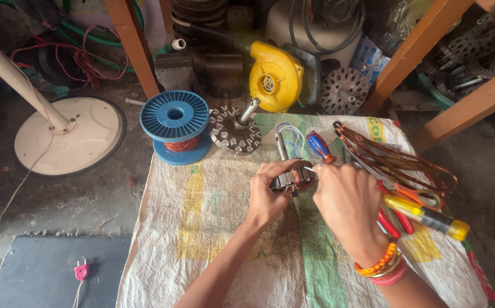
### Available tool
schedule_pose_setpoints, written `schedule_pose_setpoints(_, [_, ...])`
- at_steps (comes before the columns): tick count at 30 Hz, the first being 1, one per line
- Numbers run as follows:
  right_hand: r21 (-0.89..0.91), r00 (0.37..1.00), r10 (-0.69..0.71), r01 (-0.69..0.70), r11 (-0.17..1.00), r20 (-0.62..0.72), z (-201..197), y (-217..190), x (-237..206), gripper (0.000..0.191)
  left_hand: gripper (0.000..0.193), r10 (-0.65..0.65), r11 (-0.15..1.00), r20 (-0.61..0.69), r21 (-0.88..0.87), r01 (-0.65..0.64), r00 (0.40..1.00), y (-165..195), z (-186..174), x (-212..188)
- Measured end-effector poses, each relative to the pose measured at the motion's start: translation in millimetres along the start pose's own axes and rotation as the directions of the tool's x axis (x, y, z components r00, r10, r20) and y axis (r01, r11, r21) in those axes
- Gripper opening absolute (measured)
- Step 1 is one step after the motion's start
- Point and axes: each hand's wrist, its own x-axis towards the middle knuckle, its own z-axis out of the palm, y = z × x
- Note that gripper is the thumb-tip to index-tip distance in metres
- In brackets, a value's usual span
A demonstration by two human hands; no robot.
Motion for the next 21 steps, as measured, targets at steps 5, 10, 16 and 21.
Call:
schedule_pose_setpoints(5, [0.065,0.988,-0.013,0.023,0.998,-0.153,30.1,-7.4,-5.8,0.018,0.067,-0.042,0.998,-0.033,-0.053,0.04,0.999,-3.7,-1.4,1.2])
schedule_pose_setpoints(10, [0.105,0.857,-0.125,0.203,0.973,-0.501,57.7,-10.9,-18.8,0.037,0.062,-0.071,0.988,-0.042,-0.142,0.065,0.997,-4.3,-3.0,2.8])
schedule_pose_setpoints(16, [0.278,0.969,0.004,0.067,0.958,-0.247,46.1,-2.3,-18.4,0.032,0.062,-0.06,0.993,-0.015,-0.104,0.058,0.998,-2.0,-3.3,1.4])
schedule_pose_setpoints(21, [0.216,0.998,-0.037,0.047,0.975,-0.049,13.4,9.0,-5.3,0.023,0.066,0.01,1.0,0.0,0.0,-0.01,1.0,-0.6,-3.1,-0.5])
